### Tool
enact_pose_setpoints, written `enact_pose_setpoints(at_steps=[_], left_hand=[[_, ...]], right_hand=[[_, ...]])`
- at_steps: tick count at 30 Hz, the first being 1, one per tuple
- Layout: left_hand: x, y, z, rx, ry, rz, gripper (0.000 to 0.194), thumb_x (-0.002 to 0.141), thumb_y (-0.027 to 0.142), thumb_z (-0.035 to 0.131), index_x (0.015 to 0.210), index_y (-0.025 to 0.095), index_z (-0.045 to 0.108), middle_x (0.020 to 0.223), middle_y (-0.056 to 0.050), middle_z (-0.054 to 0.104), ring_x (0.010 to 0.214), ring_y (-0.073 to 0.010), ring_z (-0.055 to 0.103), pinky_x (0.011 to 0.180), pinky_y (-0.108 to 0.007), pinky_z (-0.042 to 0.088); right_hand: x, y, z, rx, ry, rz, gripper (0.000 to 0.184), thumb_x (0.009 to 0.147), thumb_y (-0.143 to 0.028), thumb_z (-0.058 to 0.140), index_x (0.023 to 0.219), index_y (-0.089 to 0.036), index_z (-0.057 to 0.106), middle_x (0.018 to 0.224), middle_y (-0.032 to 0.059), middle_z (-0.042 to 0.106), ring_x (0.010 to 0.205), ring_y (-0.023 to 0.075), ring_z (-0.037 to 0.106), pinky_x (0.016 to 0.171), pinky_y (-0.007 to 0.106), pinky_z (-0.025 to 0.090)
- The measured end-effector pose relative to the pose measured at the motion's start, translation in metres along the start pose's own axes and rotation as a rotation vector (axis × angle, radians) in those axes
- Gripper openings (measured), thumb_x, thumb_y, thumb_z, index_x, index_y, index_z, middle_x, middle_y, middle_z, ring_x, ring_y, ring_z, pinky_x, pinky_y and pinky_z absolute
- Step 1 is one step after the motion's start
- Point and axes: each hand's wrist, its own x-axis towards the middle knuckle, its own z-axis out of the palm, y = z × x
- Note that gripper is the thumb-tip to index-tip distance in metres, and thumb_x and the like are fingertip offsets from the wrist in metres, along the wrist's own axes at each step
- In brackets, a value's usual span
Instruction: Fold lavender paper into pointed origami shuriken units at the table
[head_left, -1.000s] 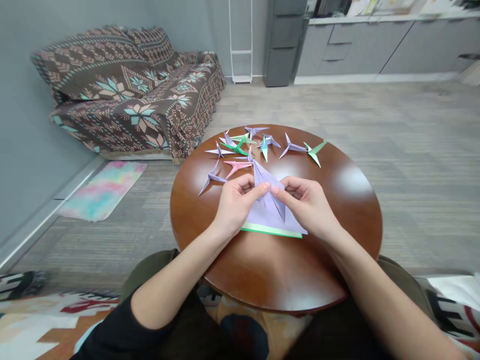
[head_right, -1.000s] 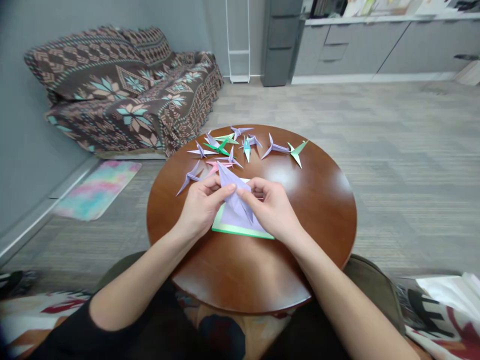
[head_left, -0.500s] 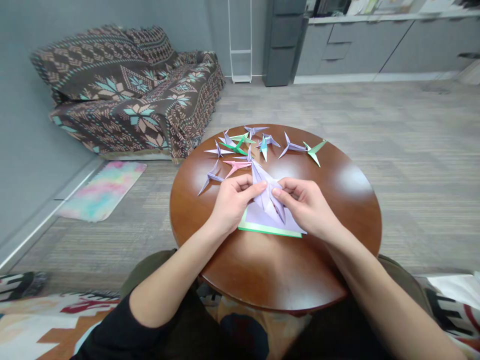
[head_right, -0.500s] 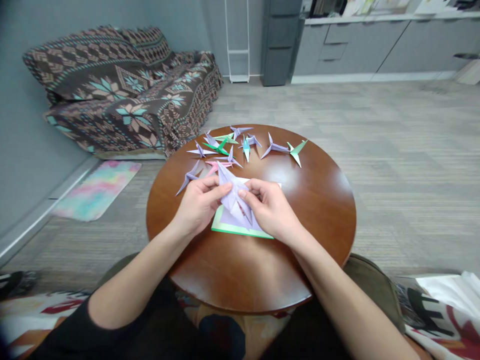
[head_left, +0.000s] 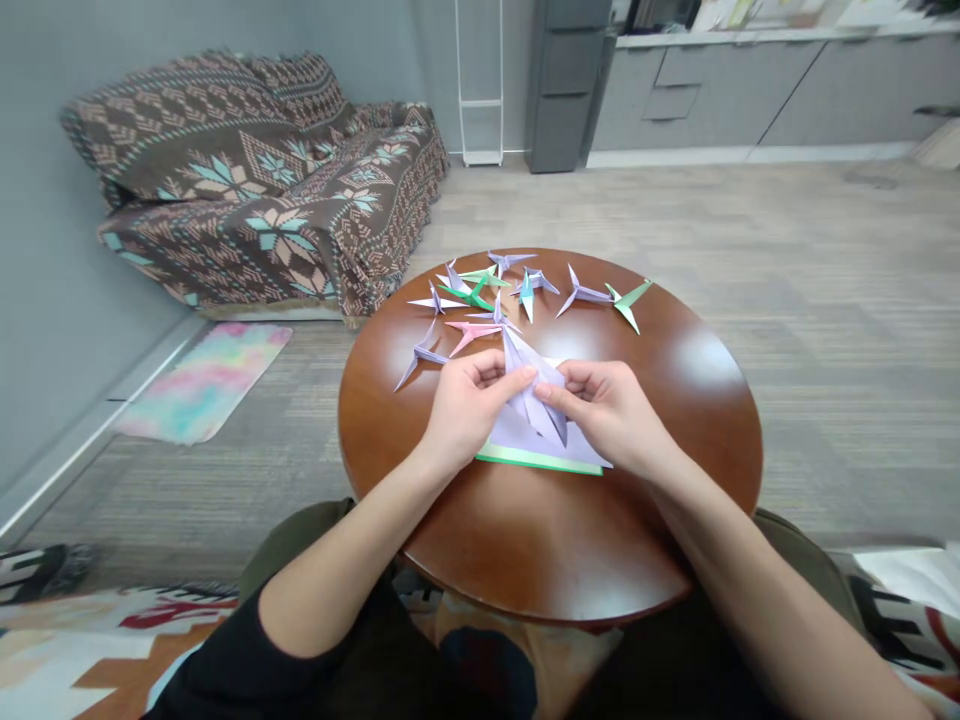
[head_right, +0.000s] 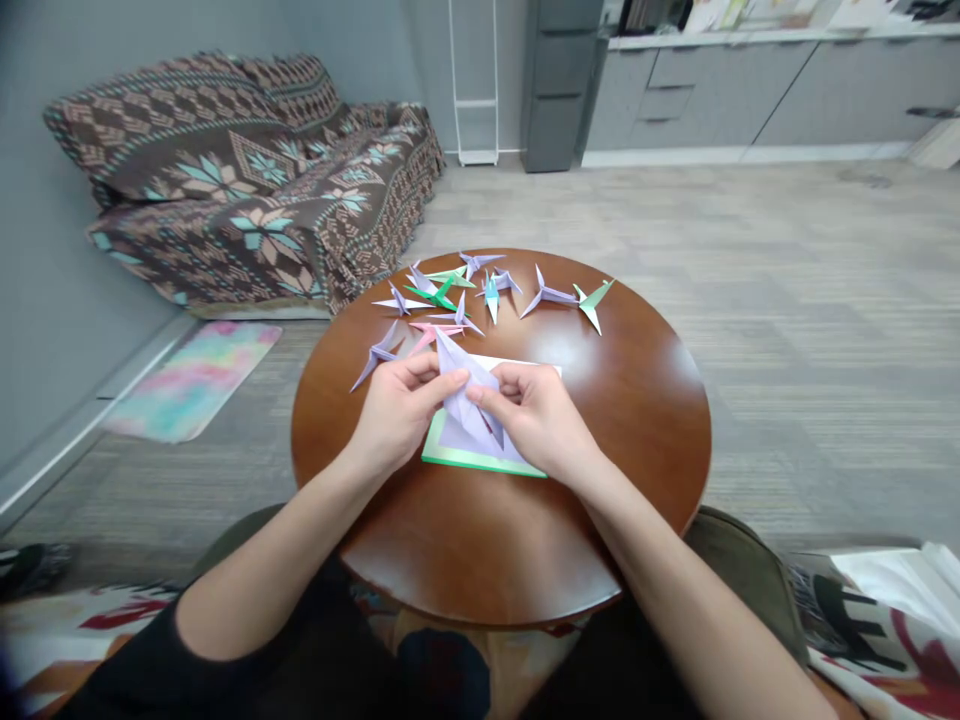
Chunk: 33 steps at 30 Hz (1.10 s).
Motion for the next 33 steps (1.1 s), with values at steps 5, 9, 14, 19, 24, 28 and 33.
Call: enact_pose_setpoints(at_steps=[5,9,14,19,24,28,33], left_hand=[[0.002,-0.004,-0.003,-0.032,-0.019,-0.031,0.025,0.072,0.035,0.092,0.079,0.015,0.078,0.076,-0.002,0.076,0.066,-0.0134,0.065,0.067,-0.026,0.053],[0.003,-0.004,-0.004,-0.034,-0.016,-0.031,0.024,0.073,0.034,0.091,0.078,0.015,0.077,0.073,-0.001,0.073,0.065,-0.0129,0.063,0.065,-0.026,0.051],[0.002,-0.003,-0.004,-0.005,0.0,0.019,0.023,0.074,0.035,0.089,0.076,0.016,0.075,0.073,-0.001,0.072,0.067,-0.0133,0.061,0.066,-0.026,0.049],[0.002,-0.004,-0.004,0.067,0.003,0.029,0.026,0.074,0.036,0.088,0.074,0.015,0.072,0.071,-0.001,0.069,0.065,-0.0133,0.059,0.064,-0.026,0.047],[0.007,0.002,-0.011,0.134,0.031,0.06,0.022,0.075,0.034,0.085,0.072,0.015,0.072,0.069,-0.001,0.068,0.064,-0.0139,0.059,0.064,-0.026,0.048],[0.012,0.021,-0.021,0.215,-0.056,0.05,0.019,0.074,0.031,0.083,0.07,0.015,0.075,0.067,-0.002,0.069,0.063,-0.0136,0.059,0.064,-0.027,0.049],[0.017,0.038,-0.039,0.399,-0.192,0.007,0.016,0.073,0.03,0.082,0.069,0.015,0.077,0.055,0.0,0.06,0.052,-0.0103,0.05,0.052,-0.023,0.036]], right_hand=[[0.001,0.001,-0.001,0.003,-0.014,-0.018,0.053,0.077,-0.065,0.083,0.067,-0.017,0.063,0.059,-0.0017,0.053,0.055,0.0117,0.043,0.051,0.027,0.031],[0.001,0.0,-0.001,0.005,-0.01,-0.004,0.053,0.075,-0.066,0.083,0.065,-0.017,0.063,0.06,-0.0011,0.054,0.056,0.012,0.044,0.05,0.026,0.031],[0.002,0.002,-0.001,0.127,0.012,-0.002,0.049,0.076,-0.064,0.084,0.079,-0.017,0.072,0.072,0.0024,0.067,0.062,0.0147,0.054,0.056,0.028,0.042],[0.001,0.003,-0.001,0.076,-0.001,-0.046,0.044,0.082,-0.059,0.082,0.078,-0.016,0.071,0.071,0.0014,0.066,0.062,0.014,0.054,0.058,0.028,0.041],[-0.001,-0.001,0.0,-0.021,-0.025,-0.091,0.035,0.09,-0.048,0.074,0.075,-0.016,0.068,0.069,0.0004,0.063,0.062,0.0126,0.051,0.057,0.026,0.037],[-0.001,-0.003,0.0,-0.104,0.005,-0.108,0.032,0.091,-0.044,0.072,0.076,-0.016,0.069,0.07,0.0011,0.064,0.063,0.0135,0.052,0.059,0.027,0.038],[0.0,-0.004,-0.001,-0.188,0.013,-0.122,0.028,0.09,-0.04,0.07,0.075,-0.016,0.069,0.07,0.001,0.064,0.065,0.0145,0.053,0.061,0.027,0.038]])
